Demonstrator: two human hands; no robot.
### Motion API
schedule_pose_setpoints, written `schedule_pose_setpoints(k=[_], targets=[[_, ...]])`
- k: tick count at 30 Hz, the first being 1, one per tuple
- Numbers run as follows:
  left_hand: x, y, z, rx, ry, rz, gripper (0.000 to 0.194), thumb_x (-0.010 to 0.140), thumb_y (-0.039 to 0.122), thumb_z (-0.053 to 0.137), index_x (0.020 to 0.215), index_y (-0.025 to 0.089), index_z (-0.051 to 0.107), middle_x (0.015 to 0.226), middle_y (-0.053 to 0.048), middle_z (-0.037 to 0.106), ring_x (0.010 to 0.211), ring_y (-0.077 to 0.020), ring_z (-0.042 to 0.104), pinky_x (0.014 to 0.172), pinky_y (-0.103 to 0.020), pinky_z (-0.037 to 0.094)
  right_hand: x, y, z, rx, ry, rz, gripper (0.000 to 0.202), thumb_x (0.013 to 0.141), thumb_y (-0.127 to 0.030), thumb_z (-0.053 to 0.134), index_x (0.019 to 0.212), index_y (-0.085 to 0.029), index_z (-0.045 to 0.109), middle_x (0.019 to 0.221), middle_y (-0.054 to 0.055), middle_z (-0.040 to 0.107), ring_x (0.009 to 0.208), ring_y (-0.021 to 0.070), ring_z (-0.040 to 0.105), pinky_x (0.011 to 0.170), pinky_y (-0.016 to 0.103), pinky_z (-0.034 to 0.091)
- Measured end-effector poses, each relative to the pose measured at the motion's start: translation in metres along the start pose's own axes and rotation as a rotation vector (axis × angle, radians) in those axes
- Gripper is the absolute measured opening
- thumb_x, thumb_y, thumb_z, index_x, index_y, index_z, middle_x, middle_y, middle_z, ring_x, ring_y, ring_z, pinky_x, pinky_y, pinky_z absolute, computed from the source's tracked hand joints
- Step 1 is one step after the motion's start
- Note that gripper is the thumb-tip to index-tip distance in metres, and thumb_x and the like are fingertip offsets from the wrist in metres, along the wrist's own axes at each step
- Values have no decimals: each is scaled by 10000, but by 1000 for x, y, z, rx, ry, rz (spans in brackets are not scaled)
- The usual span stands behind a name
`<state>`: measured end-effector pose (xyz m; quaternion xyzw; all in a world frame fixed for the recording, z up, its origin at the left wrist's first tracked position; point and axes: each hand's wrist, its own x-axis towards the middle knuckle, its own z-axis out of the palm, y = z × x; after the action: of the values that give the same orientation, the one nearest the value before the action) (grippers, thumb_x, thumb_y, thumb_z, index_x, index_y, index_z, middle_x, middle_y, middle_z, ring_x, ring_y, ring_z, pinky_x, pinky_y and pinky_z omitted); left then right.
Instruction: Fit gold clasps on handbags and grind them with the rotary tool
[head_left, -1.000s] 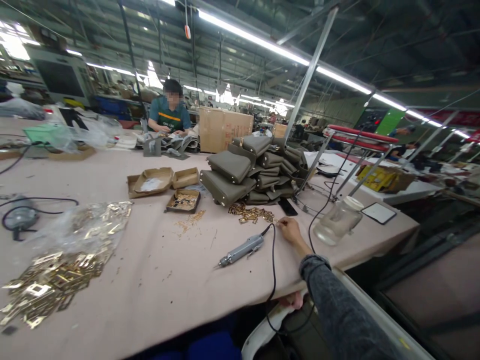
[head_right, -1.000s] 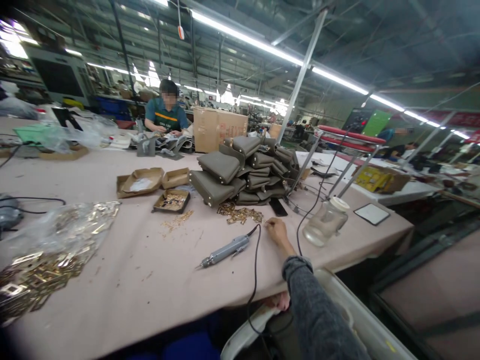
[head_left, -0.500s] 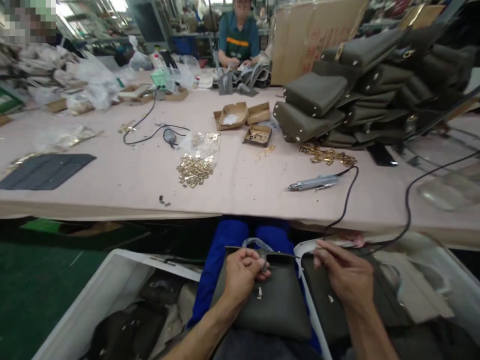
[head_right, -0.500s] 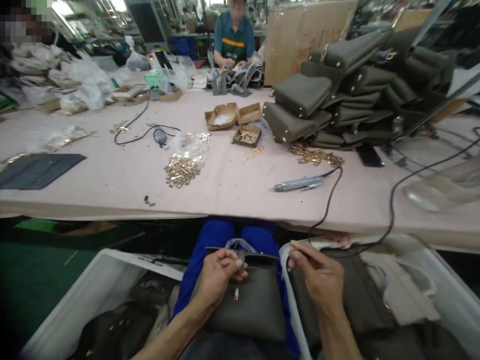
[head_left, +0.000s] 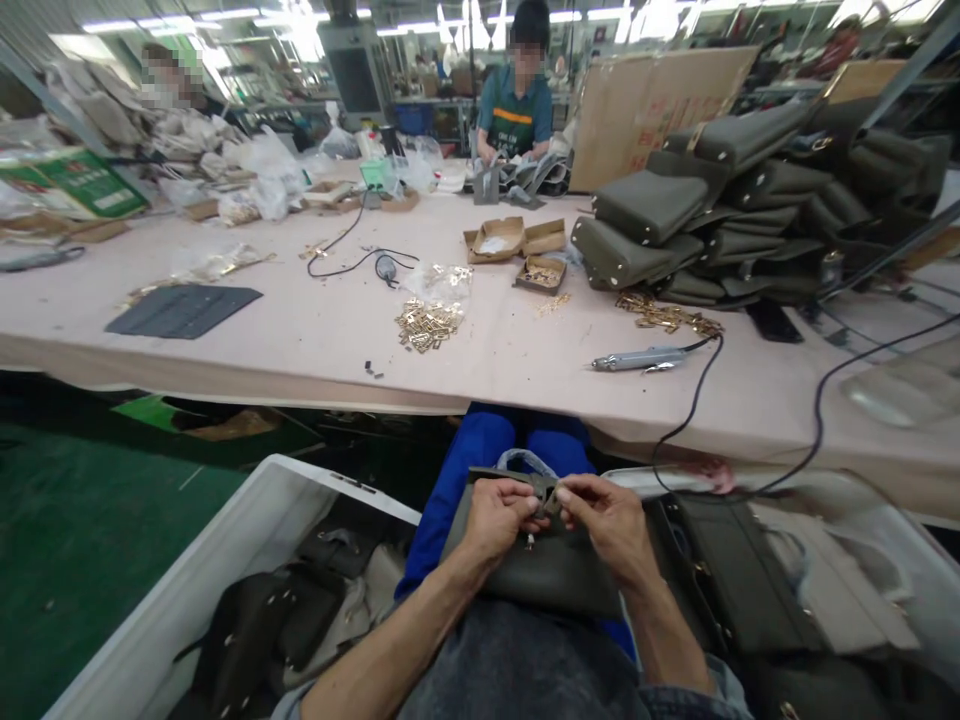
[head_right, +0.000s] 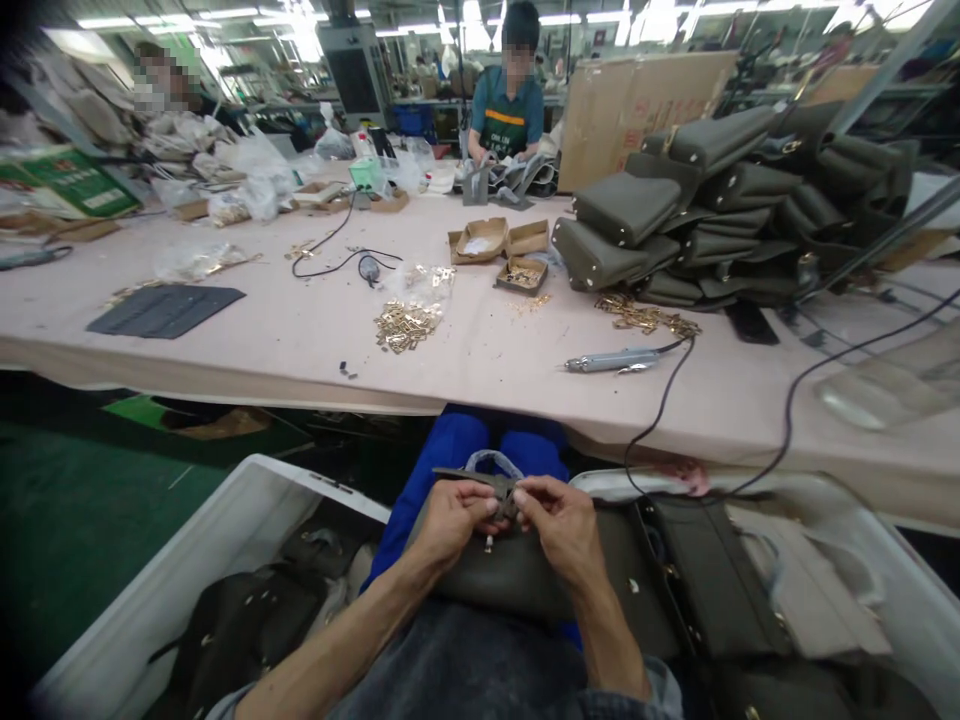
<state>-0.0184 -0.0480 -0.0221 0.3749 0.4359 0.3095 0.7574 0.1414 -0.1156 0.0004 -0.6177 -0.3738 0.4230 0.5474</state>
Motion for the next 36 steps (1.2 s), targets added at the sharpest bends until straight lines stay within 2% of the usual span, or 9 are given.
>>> schedule_pose_setpoints(k=[4, 13, 22, 31, 36], targets=[[-6, -3, -4, 4, -33, 22, 336, 621, 305, 895, 816, 67, 759, 708, -121, 770, 567, -205, 725, 565, -281, 600, -5, 0, 8, -59, -122, -15, 289, 865, -460, 757, 932, -179, 778, 759, 48, 686, 635, 191, 663, 559, 292, 566], [-6, 4, -5, 7, -158, -3, 293, 666, 256, 835, 879, 57, 800, 745, -150, 786, 620, -209, 750, 590, -249, 593, -4, 8, 16, -205, -2, -36, 297, 862, -485, 743, 918, -198, 797, 769, 43, 654, 628, 190, 643, 544, 293, 535], [9, 15, -20, -48, -222, -98, 325, 678, 253, 825, 918, 34, 812, 783, -181, 791, 658, -228, 769, 628, -247, 609, 17, 15, 25, -373, -32, -68, 250, 892, -441, 728, 931, -210, 814, 821, 67, 701, 700, 194, 643, 618, 289, 493], [21, 6, -22, -62, -110, -209, 453, 598, 368, 941, 895, 50, 815, 784, -172, 794, 661, -250, 767, 657, -300, 636, 20, 18, 36, -520, -52, -200, 198, 980, -295, 625, 987, -223, 809, 794, 43, 632, 726, 181, 600, 656, 304, 456], [25, 0, -19, -97, -44, -205, 497, 617, 440, 944, 896, 54, 801, 781, -155, 787, 626, -212, 739, 639, -298, 629, 15, 18, 41, -529, -34, -168, 241, 1004, -245, 578, 1128, -249, 785, 873, 53, 657, 788, 187, 630, 693, 311, 491]])
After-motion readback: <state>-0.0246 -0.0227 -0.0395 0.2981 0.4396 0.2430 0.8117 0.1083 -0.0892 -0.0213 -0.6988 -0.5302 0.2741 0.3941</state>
